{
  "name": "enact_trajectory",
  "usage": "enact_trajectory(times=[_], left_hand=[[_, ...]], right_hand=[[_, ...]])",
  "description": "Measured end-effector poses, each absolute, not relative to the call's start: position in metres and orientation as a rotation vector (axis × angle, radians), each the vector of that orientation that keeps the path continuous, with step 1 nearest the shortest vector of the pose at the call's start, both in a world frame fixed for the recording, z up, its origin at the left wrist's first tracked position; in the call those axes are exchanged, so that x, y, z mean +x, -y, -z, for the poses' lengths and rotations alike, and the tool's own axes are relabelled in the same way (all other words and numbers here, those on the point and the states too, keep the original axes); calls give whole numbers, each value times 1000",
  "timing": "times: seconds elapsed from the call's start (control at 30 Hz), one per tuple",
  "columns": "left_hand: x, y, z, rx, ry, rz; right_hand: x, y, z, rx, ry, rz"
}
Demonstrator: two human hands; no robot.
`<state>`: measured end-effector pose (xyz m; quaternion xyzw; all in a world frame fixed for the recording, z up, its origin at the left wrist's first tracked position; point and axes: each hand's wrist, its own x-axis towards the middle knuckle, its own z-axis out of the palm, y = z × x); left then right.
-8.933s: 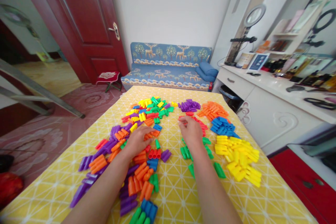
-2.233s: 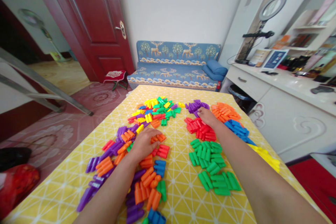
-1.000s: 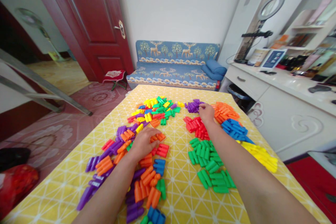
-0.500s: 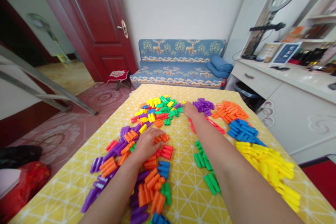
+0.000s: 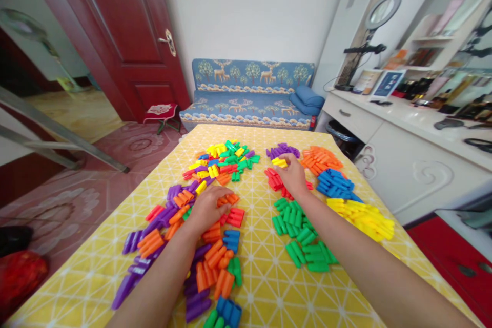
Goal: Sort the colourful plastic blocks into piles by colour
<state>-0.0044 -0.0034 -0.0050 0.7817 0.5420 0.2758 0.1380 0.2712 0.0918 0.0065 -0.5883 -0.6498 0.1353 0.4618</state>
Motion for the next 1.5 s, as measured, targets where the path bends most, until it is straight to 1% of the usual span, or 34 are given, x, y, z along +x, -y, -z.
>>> enact_trajectory(times=[0.13, 0.33, 0.43, 0.53, 0.63, 0.8, 1.0, 1.07, 1.23, 1.3, 1.37, 1.43, 1.5], left_hand=[[-4, 4, 5, 2277, -1575, -796], [-4, 2, 8, 2304, -1574, -806], [-5, 1, 10, 2314, -1567, -811], [-5, 1, 10, 2308, -1559, -814], [-5, 1, 10, 2295, -1565, -815], [-5, 2, 9, 2298, -1577, -810], [-5, 3, 7, 2290, -1555, -827], [-5, 3, 7, 2287, -1555, -830], [-5, 4, 7, 2270, -1579, -815], [-5, 5, 6, 2270, -1581, -818], [-5, 5, 5, 2271, -1579, -818], [-4, 6, 4, 2271, -1578, -815], [-4, 5, 5, 2266, -1570, -818]], right_hand=[[332, -37, -18, -1434, 1482, -355], [437, 18, -24, -1807, 1374, -247], [462, 33, -16, -1870, 1414, -356], [466, 42, -9, -1847, 1483, -455], [464, 45, -5, -1837, 1561, -386], [460, 43, -7, -1875, 1724, -125], [417, 43, -23, -2285, 1905, 390], [401, 42, -31, -2391, 1927, 479], [390, 34, -43, -2591, 1928, 358], [387, 32, -43, -2498, 1912, 357], [372, 32, -41, -2233, 1949, 329], [341, 36, -35, -1884, 2025, 166], [298, 42, -26, -1589, 2075, -109]])
